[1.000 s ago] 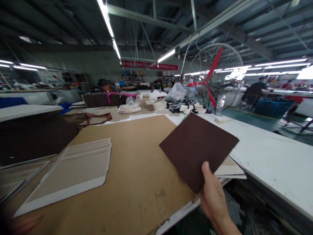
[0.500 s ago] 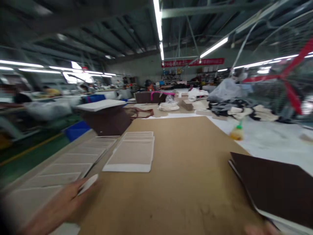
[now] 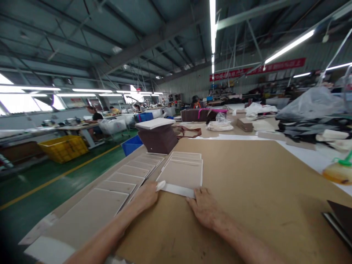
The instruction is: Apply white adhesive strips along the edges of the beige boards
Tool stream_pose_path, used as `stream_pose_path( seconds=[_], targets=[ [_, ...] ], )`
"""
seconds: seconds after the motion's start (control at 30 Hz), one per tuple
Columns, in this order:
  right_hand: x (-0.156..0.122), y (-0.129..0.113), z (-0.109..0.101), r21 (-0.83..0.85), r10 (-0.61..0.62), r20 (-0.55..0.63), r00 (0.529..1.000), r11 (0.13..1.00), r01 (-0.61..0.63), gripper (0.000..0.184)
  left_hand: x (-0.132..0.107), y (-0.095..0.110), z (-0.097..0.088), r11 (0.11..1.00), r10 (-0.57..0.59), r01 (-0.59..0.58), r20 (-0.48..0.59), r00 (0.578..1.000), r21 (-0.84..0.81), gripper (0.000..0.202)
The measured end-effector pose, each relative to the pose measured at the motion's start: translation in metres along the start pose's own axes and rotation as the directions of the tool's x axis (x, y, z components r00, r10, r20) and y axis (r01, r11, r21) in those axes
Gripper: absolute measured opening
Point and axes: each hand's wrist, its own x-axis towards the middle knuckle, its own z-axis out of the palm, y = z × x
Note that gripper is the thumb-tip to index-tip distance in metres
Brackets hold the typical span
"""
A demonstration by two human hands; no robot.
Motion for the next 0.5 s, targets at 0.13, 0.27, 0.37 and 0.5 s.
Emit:
stream_pose_path(
  seconds=[0.13,0.27,0.37,0.5],
  targets=[
    [-0.009,0.005,0.004,0.056,0.037,0.016,0.999,0.998,-0.038,0.064,-0.004,-0.004,0.004,1.000,0.011,-0.011,0.009,1.000,0.005,0.024],
    [-0.030,0.005,-0.013,0.214,0.109,0.074,0.991,0.969,-0.123,0.073,-0.013,-0.004,0.004,0.999,0.046,-0.046,0.034,0.998,0.000,0.024],
    [-0.036,0.001,-0.014,0.357,0.122,0.107,0.987,0.922,-0.152,0.076,-0.023,-0.004,0.004,0.997,0.072,-0.072,0.040,0.997,-0.009,0.024],
    [-0.022,0.004,0.002,0.188,0.133,-0.031,0.991,0.974,-0.125,0.072,-0.027,-0.005,0.004,0.997,0.071,-0.071,0.048,0.996,-0.017,0.024]
  ],
)
